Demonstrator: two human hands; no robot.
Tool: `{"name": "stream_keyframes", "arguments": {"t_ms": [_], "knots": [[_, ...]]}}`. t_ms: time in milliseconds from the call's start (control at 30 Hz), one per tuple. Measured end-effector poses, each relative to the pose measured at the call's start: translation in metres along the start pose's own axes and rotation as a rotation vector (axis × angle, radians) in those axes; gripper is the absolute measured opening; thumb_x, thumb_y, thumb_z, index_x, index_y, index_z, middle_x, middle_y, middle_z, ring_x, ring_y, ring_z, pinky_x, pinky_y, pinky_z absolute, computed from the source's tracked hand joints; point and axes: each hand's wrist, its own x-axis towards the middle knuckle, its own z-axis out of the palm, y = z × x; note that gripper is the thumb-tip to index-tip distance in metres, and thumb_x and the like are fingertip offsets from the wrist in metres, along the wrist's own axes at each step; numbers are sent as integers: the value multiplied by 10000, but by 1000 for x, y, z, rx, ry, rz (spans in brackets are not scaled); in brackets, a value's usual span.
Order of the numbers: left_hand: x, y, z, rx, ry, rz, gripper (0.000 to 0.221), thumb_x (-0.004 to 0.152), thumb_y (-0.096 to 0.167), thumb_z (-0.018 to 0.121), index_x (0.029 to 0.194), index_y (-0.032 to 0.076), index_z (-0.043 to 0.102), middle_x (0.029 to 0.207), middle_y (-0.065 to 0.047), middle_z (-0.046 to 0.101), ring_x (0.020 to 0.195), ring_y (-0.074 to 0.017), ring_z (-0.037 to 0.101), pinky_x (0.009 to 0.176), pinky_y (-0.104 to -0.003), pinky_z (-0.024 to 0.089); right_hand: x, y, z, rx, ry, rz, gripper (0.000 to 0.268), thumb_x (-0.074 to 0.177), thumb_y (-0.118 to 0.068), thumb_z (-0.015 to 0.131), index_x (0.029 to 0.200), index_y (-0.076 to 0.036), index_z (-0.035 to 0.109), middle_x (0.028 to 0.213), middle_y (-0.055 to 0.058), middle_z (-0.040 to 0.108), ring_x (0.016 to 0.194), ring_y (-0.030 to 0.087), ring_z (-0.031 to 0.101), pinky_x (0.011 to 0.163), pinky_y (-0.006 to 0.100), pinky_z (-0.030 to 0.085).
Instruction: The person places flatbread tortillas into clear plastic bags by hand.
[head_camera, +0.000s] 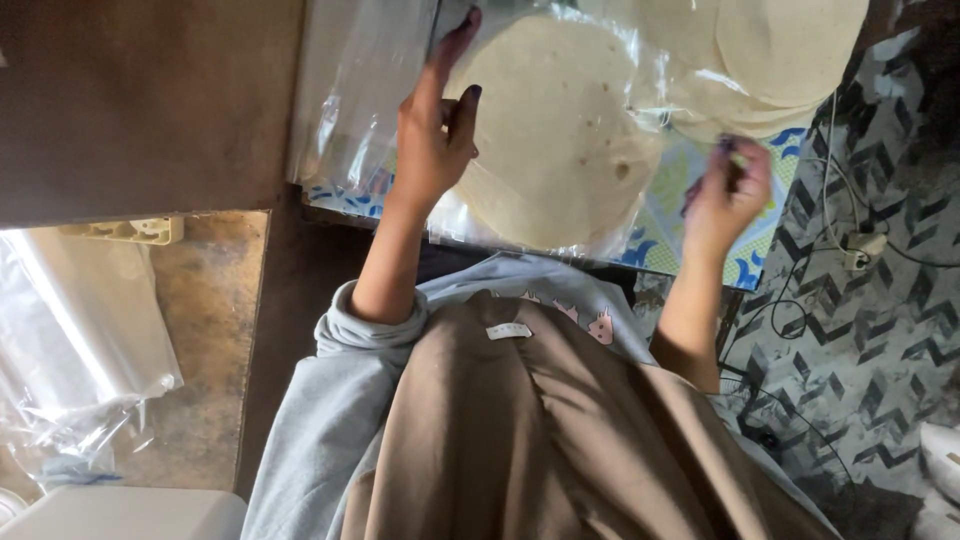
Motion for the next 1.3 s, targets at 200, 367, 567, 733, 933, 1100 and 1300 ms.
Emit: {"name": "stream_keyframes", "arguments": {"t_ms": [200,367,567,733,933,1100,1300], "knots": [[-26,-72,16,-33,44,-491,647,974,-42,659,1539,106,383,1387,-128,694,576,-165,729,514,-278,545,-13,27,8,-109,-144,433,106,1032,-76,710,1103,-24,651,754,-5,608,522,68,496,441,249,348],[-51,-98,19,77,145,-413,644,967,36,792,1490,70,418,1277,-156,668,619,-184,772,569,-309,621,-19,28,8,-109,-160,612,121,1030,-131,685,1093,-32,655,698,6,594,499,84,512,428,259,387],[-94,-65,7,86,122,-388,677,909,6,834,1448,-20,426,1213,-163,668,996,-221,727,708,-294,641,-30,26,-11,54,-252,621,228,1045,-83,670,1233,-4,567,839,67,659,637,146,627,543,290,523],[-136,-73,-4,-142,33,-667,627,872,-1,778,1398,-25,439,1142,-131,698,869,-157,743,717,-274,606,-44,22,-29,43,-411,621,494,938,25,702,1369,-20,465,948,123,707,770,183,715,679,318,617],[-111,-35,-6,194,104,-587,508,869,5,782,1314,-10,539,1143,-160,671,903,-248,702,770,-336,580,-44,30,-39,-310,-396,426,478,943,15,764,1341,1,501,1028,122,717,851,178,714,739,286,607],[-69,-21,41,293,100,-217,327,935,-2,734,1239,40,621,1278,-162,647,1145,-327,662,941,-378,587,-24,15,36,-504,-173,-74,319,951,30,762,1239,1,627,1217,168,676,996,227,701,830,308,587],[-43,-43,98,587,-185,-42,441,918,248,723,1338,142,637,1495,-99,552,1418,-349,498,1143,-538,408,-5,10,139,-897,-425,-298,494,1030,-258,650,1498,-158,526,1582,190,476,1463,418,407,1203,599,297]]}}
